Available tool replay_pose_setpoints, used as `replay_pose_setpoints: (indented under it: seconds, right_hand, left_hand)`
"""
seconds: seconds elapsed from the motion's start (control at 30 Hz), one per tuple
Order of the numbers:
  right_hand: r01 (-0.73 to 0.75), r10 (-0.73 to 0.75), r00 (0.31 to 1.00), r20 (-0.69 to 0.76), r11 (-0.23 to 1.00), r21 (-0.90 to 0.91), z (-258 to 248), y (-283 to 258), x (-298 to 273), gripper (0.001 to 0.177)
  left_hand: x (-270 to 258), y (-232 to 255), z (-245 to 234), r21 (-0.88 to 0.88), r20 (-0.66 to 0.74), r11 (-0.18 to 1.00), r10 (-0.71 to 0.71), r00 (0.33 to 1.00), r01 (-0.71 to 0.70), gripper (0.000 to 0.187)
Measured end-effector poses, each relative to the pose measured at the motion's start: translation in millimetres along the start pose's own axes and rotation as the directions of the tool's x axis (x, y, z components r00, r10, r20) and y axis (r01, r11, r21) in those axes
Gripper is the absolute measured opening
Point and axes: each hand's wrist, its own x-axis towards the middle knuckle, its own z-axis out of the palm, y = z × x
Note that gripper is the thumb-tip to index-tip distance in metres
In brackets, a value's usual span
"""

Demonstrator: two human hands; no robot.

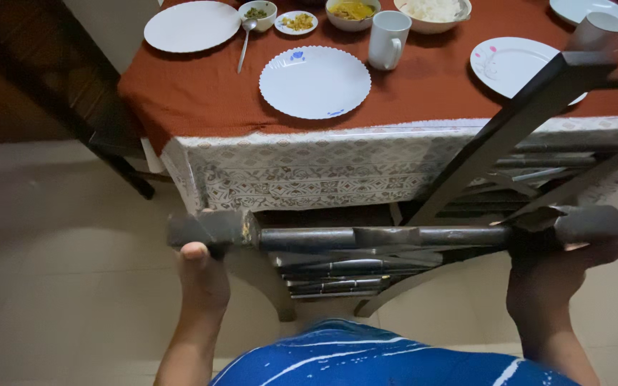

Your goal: The person places a covered pot on a dining table, then moves a wooden chair into position. They adjust plates and cups on the table, covering a bowl of rice with a plate. The person walks around the table and returns to the chair.

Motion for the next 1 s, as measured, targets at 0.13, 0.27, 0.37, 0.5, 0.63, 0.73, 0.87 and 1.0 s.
replay_pose_setpoints:
  seconds: [0.13,0.27,0.37,0.5,0.63,0.73,0.87,1.0]
  right_hand:
    - [0.355,-0.343,0.93,0.128,0.757,-0.549,-19,3,-12,0.119]
    - [0.222,-0.206,0.971,0.118,0.964,-0.144,-19,-13,-14,0.026]
    - [0.379,-0.313,0.925,0.217,0.808,-0.45,-33,-45,-21,0.021]
    - [0.304,-0.244,0.943,0.227,0.909,-0.286,-37,-75,-25,0.027]
    - [0.067,-0.096,0.974,0.205,0.988,0.142,-35,-88,-27,0.021]
    - [0.017,-0.061,0.972,0.226,0.981,0.191,-38,-95,-28,0.018]
    - [0.093,-0.095,0.961,0.259,0.995,0.021,-46,-97,-32,0.017]
    - [-0.092,0.076,0.962,0.261,0.994,0.051,-45,-83,-30,0.026]
  left_hand:
    - [-8,9,0,-0.095,-0.032,0.995,0.002,0.999,-0.005,0.107]
    - [-18,18,0,-0.07,0.002,0.997,-0.013,1.0,0.013,0.106]
    - [-20,22,0,-0.033,0.04,0.999,0.01,0.999,-0.008,0.103]
    - [-29,35,3,0.053,-0.015,0.998,0.019,1.0,-0.018,0.107]
    - [-30,41,3,0.082,0.009,0.996,0.032,0.999,-0.033,0.11]
    - [-32,44,1,0.089,0.027,0.996,0.02,0.999,-0.022,0.109]
    - [-38,42,-1,-0.044,0.029,0.999,-0.006,1.0,0.007,0.108]
    - [-41,37,-6,0.042,0.01,0.999,0.014,1.0,-0.014,0.109]
